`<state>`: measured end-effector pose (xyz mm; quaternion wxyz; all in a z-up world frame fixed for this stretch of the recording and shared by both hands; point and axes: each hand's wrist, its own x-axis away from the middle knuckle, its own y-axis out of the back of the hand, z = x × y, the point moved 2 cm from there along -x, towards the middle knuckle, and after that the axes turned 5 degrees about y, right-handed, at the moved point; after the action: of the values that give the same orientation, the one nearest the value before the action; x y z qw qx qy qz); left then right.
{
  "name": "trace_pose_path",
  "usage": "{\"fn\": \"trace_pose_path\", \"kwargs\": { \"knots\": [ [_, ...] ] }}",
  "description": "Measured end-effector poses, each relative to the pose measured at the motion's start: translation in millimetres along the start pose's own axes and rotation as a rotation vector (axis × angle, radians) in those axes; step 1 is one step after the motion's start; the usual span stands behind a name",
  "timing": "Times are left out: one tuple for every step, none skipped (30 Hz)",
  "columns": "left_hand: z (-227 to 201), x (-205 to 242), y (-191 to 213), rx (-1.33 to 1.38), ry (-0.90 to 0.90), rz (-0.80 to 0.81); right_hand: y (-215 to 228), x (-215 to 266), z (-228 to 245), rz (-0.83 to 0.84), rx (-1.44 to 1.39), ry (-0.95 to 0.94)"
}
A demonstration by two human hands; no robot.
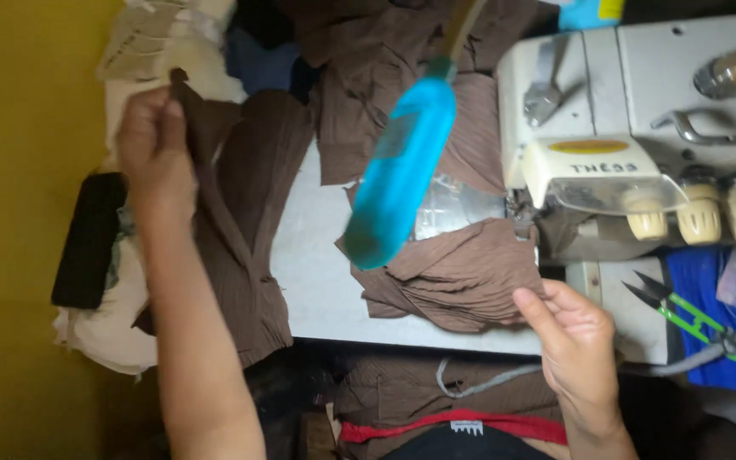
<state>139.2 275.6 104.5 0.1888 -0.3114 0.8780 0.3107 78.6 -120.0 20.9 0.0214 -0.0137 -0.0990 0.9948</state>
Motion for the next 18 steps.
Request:
{"fn": "trace_pose_path", "kwargs": {
  "knots": [
    [-37, 15, -6, 0.003, 0.005, 0.021, 1, 1, -1, -0.018, 0.004, -0.013],
    [-73, 29, -12, 0.008, 0.076, 0.138, 2, -1, 0, 0.003, -0.017, -0.020],
    [-110, 43, -17, 0.012, 0.145, 0.255, 1, -2, 1, 0.023, -0.038, -0.027],
    [-135, 59, -31, 0.018, 0.140, 0.259, 2, -3, 2, 0.016, -0.037, -0.023],
    [-159, 77, -46, 0.103, 0.192, 0.392, 2, -3, 3, 0.022, -0.051, -0.026],
    [-183, 96, -61, 0.187, 0.247, 0.522, 2, -3, 4, 0.032, -0.064, -0.031],
    [-186, 103, -70, 0.191, 0.244, 0.524, 7, -3, -7, 0.028, -0.062, -0.028],
    [-194, 112, -81, 0.213, -0.029, 0.643, 12, -3, -17, 0.008, -0.086, 0.003],
    [-202, 123, -90, 0.230, -0.304, 0.757, 17, -4, -27, -0.013, -0.110, 0.034],
    [-197, 128, -101, 0.233, -0.307, 0.759, 17, -3, -23, -0.017, -0.109, 0.036],
    [-192, 133, -111, 0.071, -0.335, 0.670, 16, -2, -18, 0.009, -0.087, 0.049],
    [-187, 136, -121, -0.092, -0.367, 0.573, 14, -2, -13, 0.036, -0.069, 0.067],
    [-185, 136, -123, -0.091, -0.374, 0.571, 13, -2, -11, 0.034, -0.070, 0.075],
    [-182, 134, -125, -0.182, -0.372, 0.500, 11, -2, -9, 0.049, -0.111, 0.052],
    [-179, 132, -127, -0.273, -0.368, 0.428, 9, -3, -7, 0.064, -0.151, 0.030],
    [-179, 131, -126, -0.274, -0.371, 0.430, 9, -2, -7, 0.061, -0.154, 0.030],
    [-177, 130, -126, -0.284, -0.353, 0.423, 9, -2, -8, 0.061, -0.173, 0.032],
    [-176, 129, -125, -0.292, -0.332, 0.413, 10, -2, -9, 0.064, -0.189, 0.034]
  ]
}}
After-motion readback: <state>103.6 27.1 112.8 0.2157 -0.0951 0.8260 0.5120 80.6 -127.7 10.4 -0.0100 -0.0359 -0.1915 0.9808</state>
